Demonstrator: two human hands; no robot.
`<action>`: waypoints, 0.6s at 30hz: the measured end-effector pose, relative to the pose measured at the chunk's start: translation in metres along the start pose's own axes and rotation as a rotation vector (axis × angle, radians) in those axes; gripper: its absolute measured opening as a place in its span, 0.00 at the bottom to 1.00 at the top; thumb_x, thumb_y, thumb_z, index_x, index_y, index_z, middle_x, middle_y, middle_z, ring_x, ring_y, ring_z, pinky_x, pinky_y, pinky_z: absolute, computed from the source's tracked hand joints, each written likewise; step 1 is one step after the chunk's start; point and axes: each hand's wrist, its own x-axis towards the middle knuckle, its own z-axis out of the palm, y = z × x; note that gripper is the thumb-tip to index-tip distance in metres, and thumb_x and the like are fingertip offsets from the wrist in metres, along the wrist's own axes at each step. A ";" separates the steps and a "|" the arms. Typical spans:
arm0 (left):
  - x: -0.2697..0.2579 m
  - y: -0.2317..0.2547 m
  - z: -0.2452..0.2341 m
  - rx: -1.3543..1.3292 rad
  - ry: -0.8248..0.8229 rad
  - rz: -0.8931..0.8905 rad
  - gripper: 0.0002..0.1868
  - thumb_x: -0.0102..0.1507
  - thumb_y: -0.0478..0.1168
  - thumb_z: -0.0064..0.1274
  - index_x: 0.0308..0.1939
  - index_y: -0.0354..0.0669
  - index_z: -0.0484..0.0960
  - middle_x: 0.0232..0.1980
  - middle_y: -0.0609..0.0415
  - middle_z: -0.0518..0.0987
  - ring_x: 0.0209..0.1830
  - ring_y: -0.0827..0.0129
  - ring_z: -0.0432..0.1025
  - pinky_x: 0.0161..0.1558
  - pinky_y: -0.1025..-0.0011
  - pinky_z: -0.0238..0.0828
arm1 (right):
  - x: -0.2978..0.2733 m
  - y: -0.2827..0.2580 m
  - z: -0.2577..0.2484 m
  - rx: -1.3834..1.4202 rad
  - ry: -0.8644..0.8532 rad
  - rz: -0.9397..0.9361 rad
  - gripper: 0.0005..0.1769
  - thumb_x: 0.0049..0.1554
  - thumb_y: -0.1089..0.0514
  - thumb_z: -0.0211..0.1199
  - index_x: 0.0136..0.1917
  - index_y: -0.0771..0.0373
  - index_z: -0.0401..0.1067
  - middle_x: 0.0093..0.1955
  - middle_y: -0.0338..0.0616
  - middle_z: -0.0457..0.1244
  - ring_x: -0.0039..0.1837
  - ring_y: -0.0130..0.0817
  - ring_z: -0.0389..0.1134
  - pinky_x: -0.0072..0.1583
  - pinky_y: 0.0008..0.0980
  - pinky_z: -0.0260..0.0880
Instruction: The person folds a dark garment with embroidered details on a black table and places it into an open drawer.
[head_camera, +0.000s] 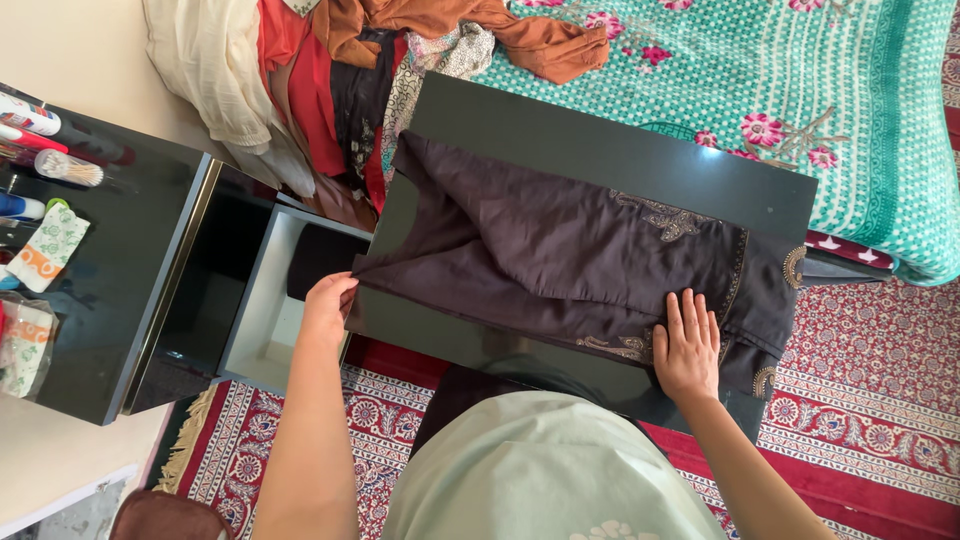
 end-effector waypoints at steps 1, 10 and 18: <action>-0.004 0.003 0.001 0.044 -0.017 0.029 0.14 0.60 0.34 0.57 0.50 0.42 0.82 0.43 0.58 0.83 0.42 0.73 0.76 0.46 0.75 0.70 | 0.000 0.000 0.000 -0.001 0.000 0.000 0.34 0.65 0.48 0.46 0.81 0.63 0.55 0.84 0.57 0.47 0.85 0.51 0.43 0.81 0.49 0.38; -0.083 0.026 0.080 0.977 0.715 0.979 0.12 0.61 0.33 0.53 0.49 0.37 0.80 0.50 0.44 0.78 0.55 0.47 0.71 0.55 0.52 0.68 | -0.002 -0.021 -0.015 0.092 0.086 0.013 0.34 0.65 0.52 0.48 0.80 0.69 0.54 0.84 0.62 0.47 0.86 0.53 0.43 0.81 0.51 0.37; -0.168 0.016 0.243 1.241 -0.097 1.363 0.26 0.68 0.42 0.48 0.68 0.33 0.72 0.76 0.41 0.65 0.79 0.49 0.57 0.77 0.49 0.48 | 0.031 -0.090 -0.009 0.122 0.005 -0.127 0.34 0.64 0.51 0.51 0.79 0.67 0.56 0.83 0.57 0.48 0.85 0.51 0.43 0.81 0.50 0.37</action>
